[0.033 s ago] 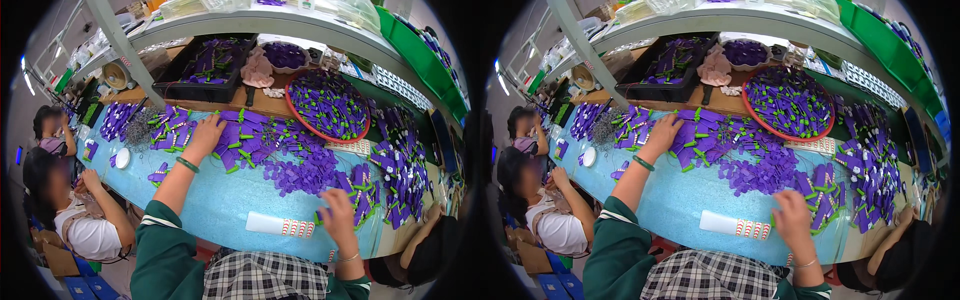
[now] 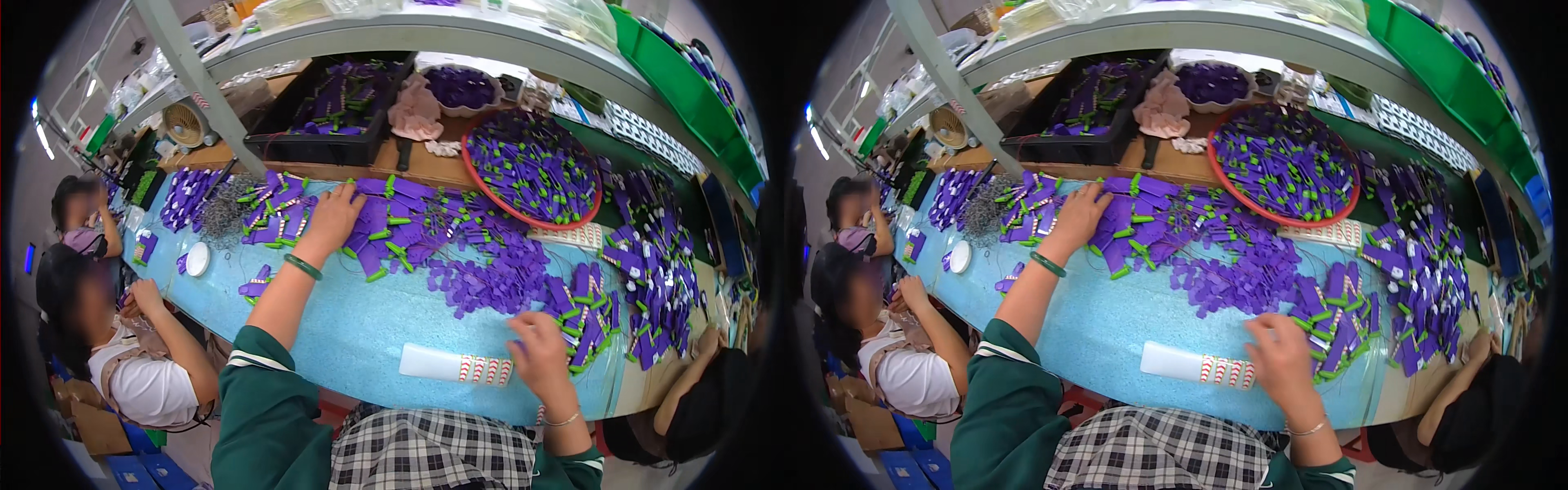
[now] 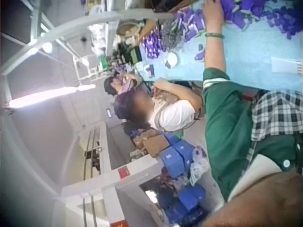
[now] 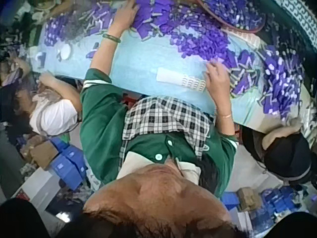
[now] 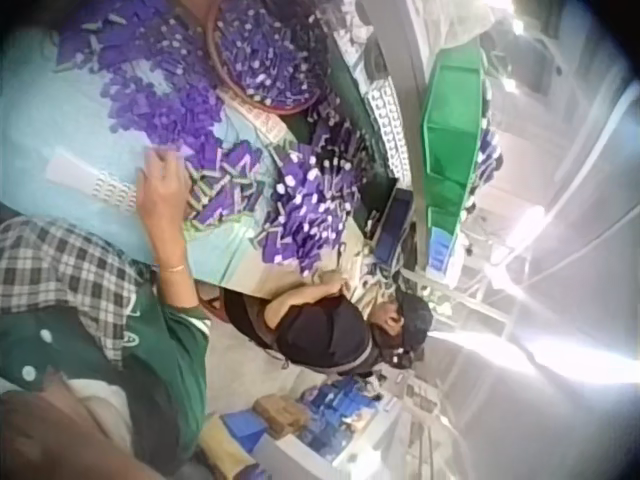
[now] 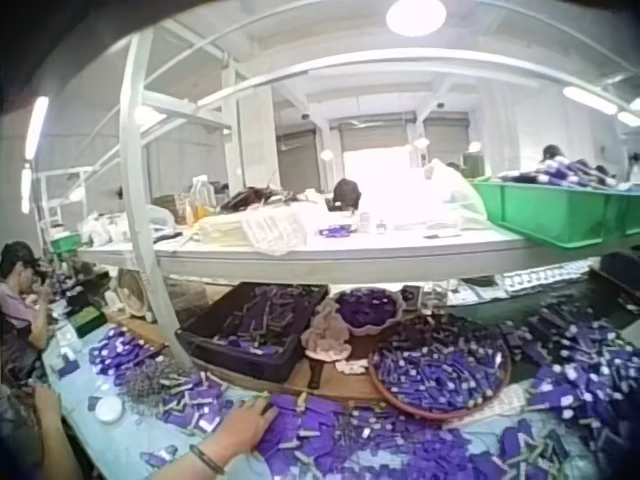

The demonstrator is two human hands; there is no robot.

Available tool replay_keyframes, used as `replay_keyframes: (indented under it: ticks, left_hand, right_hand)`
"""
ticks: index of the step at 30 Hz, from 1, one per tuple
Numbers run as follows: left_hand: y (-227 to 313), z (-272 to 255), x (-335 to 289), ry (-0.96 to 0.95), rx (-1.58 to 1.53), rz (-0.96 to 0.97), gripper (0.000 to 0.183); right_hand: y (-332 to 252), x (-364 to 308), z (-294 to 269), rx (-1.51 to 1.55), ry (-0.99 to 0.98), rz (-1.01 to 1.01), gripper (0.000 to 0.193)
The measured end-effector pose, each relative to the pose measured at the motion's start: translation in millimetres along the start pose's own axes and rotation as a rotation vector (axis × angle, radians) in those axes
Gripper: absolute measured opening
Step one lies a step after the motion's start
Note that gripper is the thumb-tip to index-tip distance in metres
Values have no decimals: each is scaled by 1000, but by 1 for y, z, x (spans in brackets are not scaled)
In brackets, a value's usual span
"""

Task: The person assembles small purple and green plastic components by hand at a factory workstation. They repeatedly pick up a purple piece, insert a green piece, and place the finished unit on the table. The task involves repetitive manual assembly of identical parts.

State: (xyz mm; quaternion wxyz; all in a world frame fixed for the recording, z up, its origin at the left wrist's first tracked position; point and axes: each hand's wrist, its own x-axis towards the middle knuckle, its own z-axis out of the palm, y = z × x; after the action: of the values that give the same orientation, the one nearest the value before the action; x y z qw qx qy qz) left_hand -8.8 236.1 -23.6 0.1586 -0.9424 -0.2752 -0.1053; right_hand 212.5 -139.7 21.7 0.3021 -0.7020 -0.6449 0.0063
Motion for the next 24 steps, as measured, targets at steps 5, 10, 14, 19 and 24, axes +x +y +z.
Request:
replay_keyframes:
  ticks: [5, 10, 14, 19, 24]
  left_hand:
    - [19, -19, -5, 226, -189, 62, 22]
    - [73, -103, -29, 634, -660, 4, 15]
    - [132, -137, -71, 581, -1808, -132, 25]
    - [203, -107, -106, -331, -2311, -592, 23]
    - [227, -70, -127, -531, -2103, -535, 18]
  right_hand:
    - [-17, -11, 36, 40, -159, -10, 31]
    - [-18, -14, 52, -33, -253, 44, 22]
    - [-16, -18, 63, -12, -225, 25, 17]
    - [-16, -19, 67, 48, -217, 26, 16]
    - [-13, -15, 62, 276, -171, 39, 10]
